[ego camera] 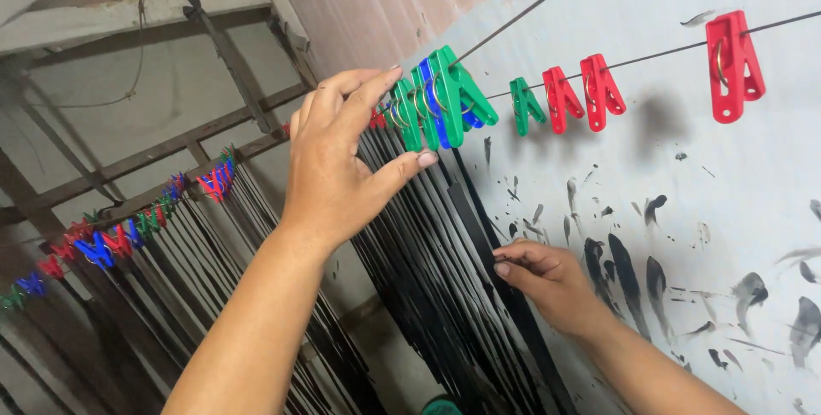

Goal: The person repeatedly rubs a black strap with a small tool on a workbench, then hangs the strap on a line using a clothespin. The person repeats this process with multiple straps.

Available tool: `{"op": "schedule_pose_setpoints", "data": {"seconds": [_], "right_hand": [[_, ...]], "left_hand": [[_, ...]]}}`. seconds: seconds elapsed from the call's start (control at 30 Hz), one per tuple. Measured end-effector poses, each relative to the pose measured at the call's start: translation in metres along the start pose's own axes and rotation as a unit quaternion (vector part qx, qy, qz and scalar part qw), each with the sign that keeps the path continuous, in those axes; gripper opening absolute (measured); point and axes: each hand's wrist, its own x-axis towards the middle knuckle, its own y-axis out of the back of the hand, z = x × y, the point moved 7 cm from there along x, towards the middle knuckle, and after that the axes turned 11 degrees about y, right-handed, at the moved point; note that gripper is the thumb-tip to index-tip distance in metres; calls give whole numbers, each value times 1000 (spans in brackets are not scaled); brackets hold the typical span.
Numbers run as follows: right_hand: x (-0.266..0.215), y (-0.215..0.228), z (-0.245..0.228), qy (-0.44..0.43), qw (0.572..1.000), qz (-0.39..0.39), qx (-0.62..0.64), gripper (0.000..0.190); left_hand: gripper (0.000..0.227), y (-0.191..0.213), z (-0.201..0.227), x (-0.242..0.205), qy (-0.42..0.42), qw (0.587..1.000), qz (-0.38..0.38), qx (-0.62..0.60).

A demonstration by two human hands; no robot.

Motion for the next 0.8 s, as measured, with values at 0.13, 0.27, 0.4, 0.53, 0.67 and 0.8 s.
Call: {"op": "schedule_pose_setpoints", "data": {"seconds": [0.13,0.27,0.4,0.53,0.67,0.8], "right_hand": [[3,-2,-1,4,1000,-4,-2,19],[2,2,2,-21,999,11,-29,18],[3,3,-2,-28,999,13,-31,20],[4,5,-4,-10,999,8,-40,18],[8,6,-8,-18,999,13,-48,18],[14,8,-4,-70,994,34,-72,18]], "left_hand": [[81,-3,3,-2,-25,1000,-2,-17],[79,-11,0,1,7,1000,-28,-3],[84,-7,-2,2,-10,1000,-2,-14],[87,-5,7,1,-14,1000,-4,0],[65,-4,5,-1,-40,999,25,18],[87,-13,-1,-1,-35,998,24,43]]}}
